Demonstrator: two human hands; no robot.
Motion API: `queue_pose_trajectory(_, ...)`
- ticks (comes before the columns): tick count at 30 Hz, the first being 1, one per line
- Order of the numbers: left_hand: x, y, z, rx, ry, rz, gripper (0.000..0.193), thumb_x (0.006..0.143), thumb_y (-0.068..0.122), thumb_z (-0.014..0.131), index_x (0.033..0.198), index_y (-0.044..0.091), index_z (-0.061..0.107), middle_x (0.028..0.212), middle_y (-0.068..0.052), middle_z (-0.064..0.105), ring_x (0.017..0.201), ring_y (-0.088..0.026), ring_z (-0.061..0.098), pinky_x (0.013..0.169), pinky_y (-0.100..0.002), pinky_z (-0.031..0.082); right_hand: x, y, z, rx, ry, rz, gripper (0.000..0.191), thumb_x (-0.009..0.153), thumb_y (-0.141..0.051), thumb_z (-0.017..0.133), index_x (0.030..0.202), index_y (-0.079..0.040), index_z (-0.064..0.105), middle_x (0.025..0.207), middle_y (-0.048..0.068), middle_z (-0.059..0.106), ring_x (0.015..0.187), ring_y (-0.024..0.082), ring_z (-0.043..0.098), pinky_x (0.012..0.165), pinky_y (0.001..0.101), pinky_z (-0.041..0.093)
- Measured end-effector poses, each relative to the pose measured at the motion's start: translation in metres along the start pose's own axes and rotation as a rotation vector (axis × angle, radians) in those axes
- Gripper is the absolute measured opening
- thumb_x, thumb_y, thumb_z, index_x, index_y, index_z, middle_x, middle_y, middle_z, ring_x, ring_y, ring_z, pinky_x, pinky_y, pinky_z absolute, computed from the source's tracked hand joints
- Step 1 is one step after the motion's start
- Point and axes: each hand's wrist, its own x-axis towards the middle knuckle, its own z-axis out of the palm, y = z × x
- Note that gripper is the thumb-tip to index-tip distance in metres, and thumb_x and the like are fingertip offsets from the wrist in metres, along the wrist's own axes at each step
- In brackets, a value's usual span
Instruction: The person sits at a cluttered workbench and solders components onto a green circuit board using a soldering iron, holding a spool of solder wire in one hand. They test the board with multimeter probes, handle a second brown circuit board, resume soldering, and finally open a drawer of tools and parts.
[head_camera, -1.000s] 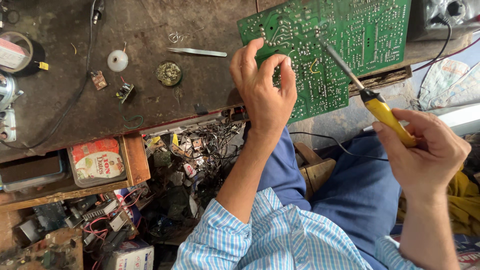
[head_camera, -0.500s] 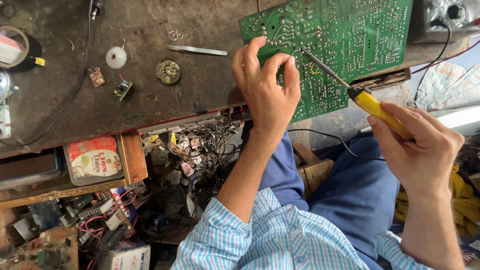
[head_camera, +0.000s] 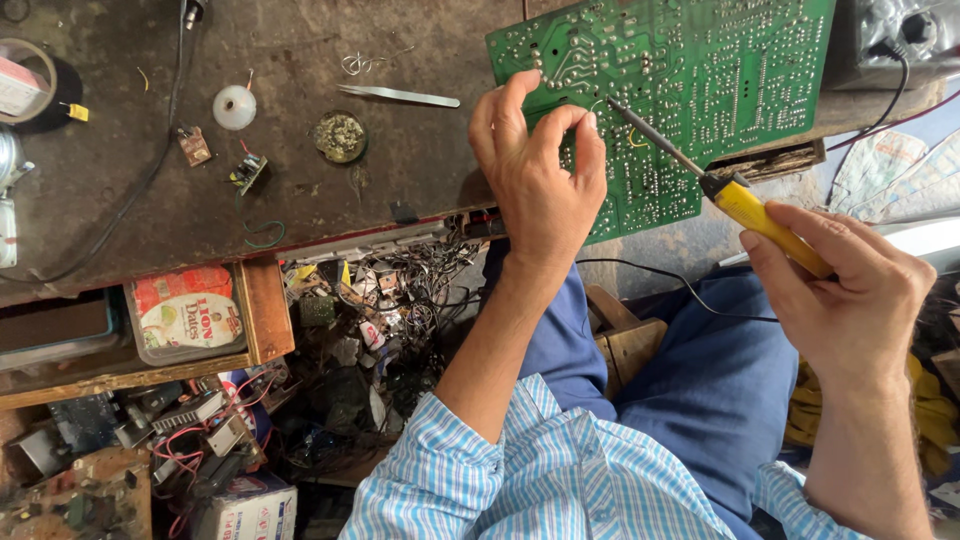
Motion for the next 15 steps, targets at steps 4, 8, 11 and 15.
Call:
queue_pose_trajectory(4, -0.0006, 0.0014, 0.0002, -0.007, 0.010, -0.001, 0.010, 0.093, 0.013, 0.077, 0.098, 0.007, 0.071, 0.142, -0.009, 0.051, 0.137, -0.034, 0.043, 0.113, -0.044, 0.039, 0.0008, 0.0022, -0.0007, 0.001, 0.000, -0.010, 0.027, 0.095, -0.001, 0.083, 0.119, 0.005, 0.074, 0.103, 0.019, 0.074, 0.084, 0.017, 0.071, 0.071, 0.0253, 0.055)
queue_pose_trajectory(8, 0.0000, 0.0025, 0.0003, 0.006, 0.010, -0.007, 0.009, 0.092, 0.014, 0.077, 0.096, 0.007, 0.072, 0.142, -0.009, 0.051, 0.137, -0.034, 0.043, 0.113, -0.044, 0.039, 0.0017, 0.0051, -0.0015, -0.012, 0.001, -0.031, 0.027, 0.096, -0.002, 0.084, 0.121, 0.005, 0.075, 0.104, 0.018, 0.074, 0.085, 0.018, 0.071, 0.073, 0.0259, 0.056)
queue_pose_trajectory(11, 0.0006, 0.0039, 0.0005, 0.012, 0.011, -0.011, 0.009, 0.092, 0.014, 0.078, 0.095, 0.008, 0.072, 0.141, -0.009, 0.051, 0.137, -0.034, 0.043, 0.113, -0.044, 0.039, 0.0030, 0.0071, -0.0026, -0.036, 0.003, -0.055, 0.027, 0.096, -0.001, 0.084, 0.120, 0.004, 0.075, 0.101, 0.019, 0.074, 0.085, 0.019, 0.072, 0.073, 0.0259, 0.056)
queue_pose_trajectory(15, 0.0023, 0.0042, 0.0008, 0.035, 0.001, -0.001, 0.009, 0.091, 0.015, 0.078, 0.094, 0.009, 0.073, 0.141, -0.009, 0.051, 0.136, -0.034, 0.043, 0.113, -0.045, 0.039, 0.0050, 0.0089, -0.0024, -0.021, -0.007, -0.049, 0.027, 0.095, -0.003, 0.084, 0.119, 0.003, 0.075, 0.105, 0.018, 0.074, 0.088, 0.019, 0.072, 0.075, 0.0267, 0.057)
